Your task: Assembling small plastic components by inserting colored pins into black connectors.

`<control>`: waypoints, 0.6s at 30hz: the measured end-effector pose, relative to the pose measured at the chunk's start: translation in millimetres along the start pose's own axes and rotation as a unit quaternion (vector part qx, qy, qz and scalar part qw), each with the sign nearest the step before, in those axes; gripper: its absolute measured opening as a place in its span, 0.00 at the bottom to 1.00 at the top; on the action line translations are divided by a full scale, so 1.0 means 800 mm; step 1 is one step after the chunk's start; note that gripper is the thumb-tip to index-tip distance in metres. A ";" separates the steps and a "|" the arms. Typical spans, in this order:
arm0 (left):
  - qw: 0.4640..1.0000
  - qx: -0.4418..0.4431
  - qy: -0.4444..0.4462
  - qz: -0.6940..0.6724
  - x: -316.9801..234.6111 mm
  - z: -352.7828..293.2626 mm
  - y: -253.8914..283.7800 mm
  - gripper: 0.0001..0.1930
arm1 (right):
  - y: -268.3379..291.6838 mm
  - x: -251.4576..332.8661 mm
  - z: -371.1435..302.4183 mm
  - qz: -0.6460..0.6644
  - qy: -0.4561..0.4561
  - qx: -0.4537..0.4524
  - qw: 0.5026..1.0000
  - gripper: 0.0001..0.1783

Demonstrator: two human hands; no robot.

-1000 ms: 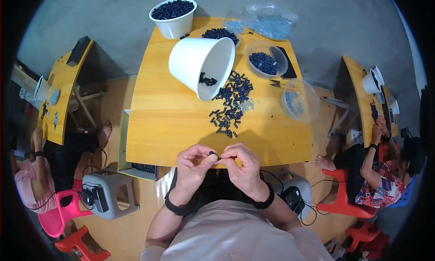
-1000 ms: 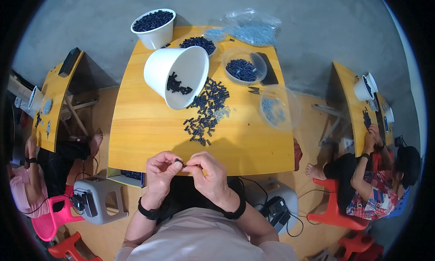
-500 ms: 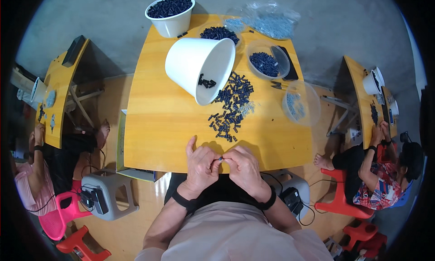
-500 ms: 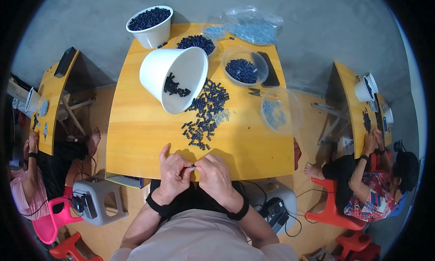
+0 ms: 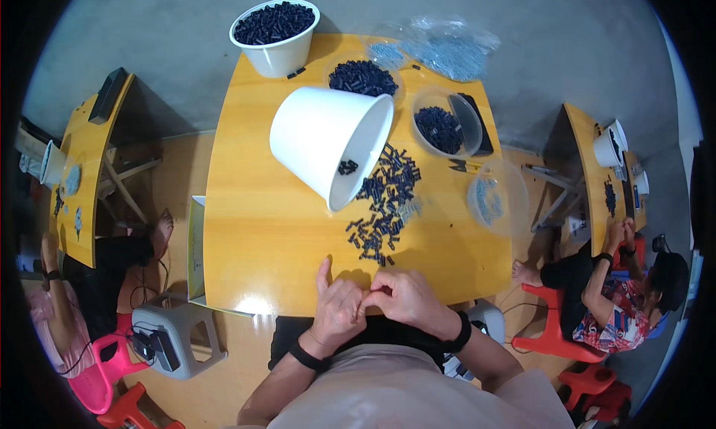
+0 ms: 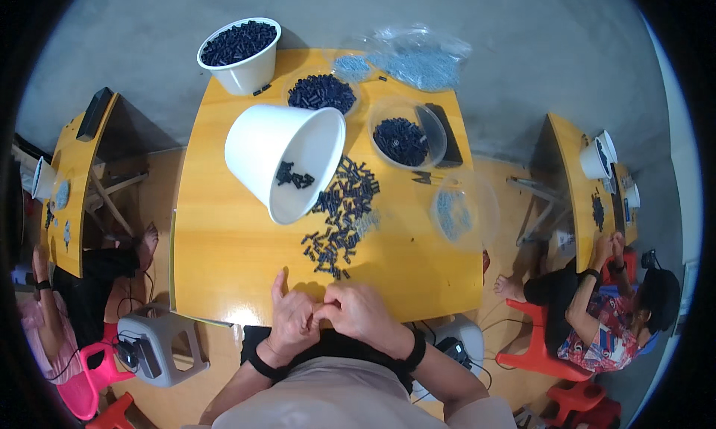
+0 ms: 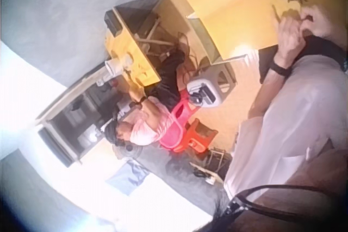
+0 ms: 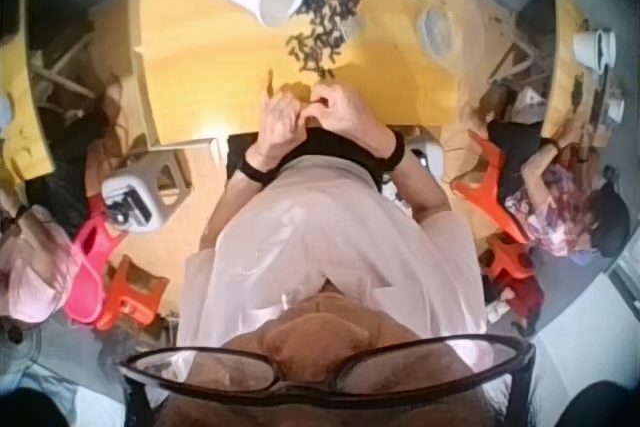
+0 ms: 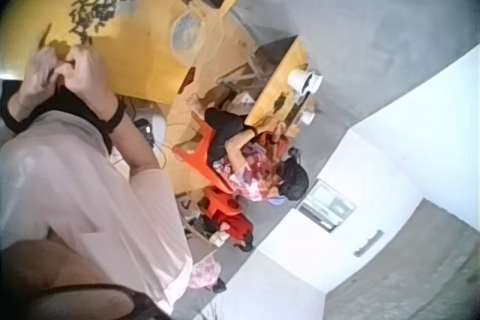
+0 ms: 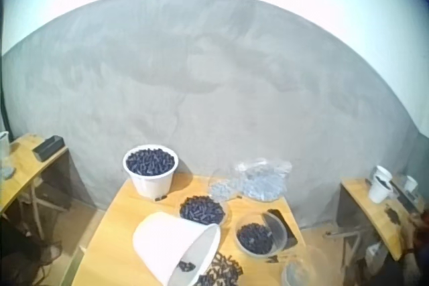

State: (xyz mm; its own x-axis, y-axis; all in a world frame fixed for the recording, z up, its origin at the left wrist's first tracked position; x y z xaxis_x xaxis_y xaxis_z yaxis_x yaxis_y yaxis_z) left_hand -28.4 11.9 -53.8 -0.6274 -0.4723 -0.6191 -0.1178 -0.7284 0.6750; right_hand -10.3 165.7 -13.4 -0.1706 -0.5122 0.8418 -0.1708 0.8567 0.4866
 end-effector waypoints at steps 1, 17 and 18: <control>1.000 0.018 0.006 0.002 0.000 0.000 0.001 0.08 | 0.000 -0.002 0.001 0.007 0.023 -0.001 1.000 0.10; 0.998 0.036 0.033 -0.051 0.004 0.016 -0.003 0.06 | 0.010 0.009 0.025 -0.076 0.020 0.101 0.992 0.11; 0.997 0.042 0.028 -0.053 0.004 0.016 -0.003 0.06 | 0.011 0.010 0.026 -0.050 0.011 0.103 0.993 0.10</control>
State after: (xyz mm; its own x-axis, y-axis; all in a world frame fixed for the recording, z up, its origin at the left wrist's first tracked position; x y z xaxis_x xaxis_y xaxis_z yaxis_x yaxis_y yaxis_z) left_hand -40.0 18.7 -52.3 -0.5649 -0.4232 -0.7084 -0.2466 -0.7327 0.6343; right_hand -33.7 168.2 -7.4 -0.1224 -0.5900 0.7981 -0.3805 0.7706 0.5113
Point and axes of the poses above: each hand's wrist, its own z-axis towards the middle knuckle, its own y-axis out of the back of the hand, x = y × z, the point moved 1 cm from there along z, towards the middle knuckle, and after that the axes turned 5 degrees about z, right-handed, at the moved point
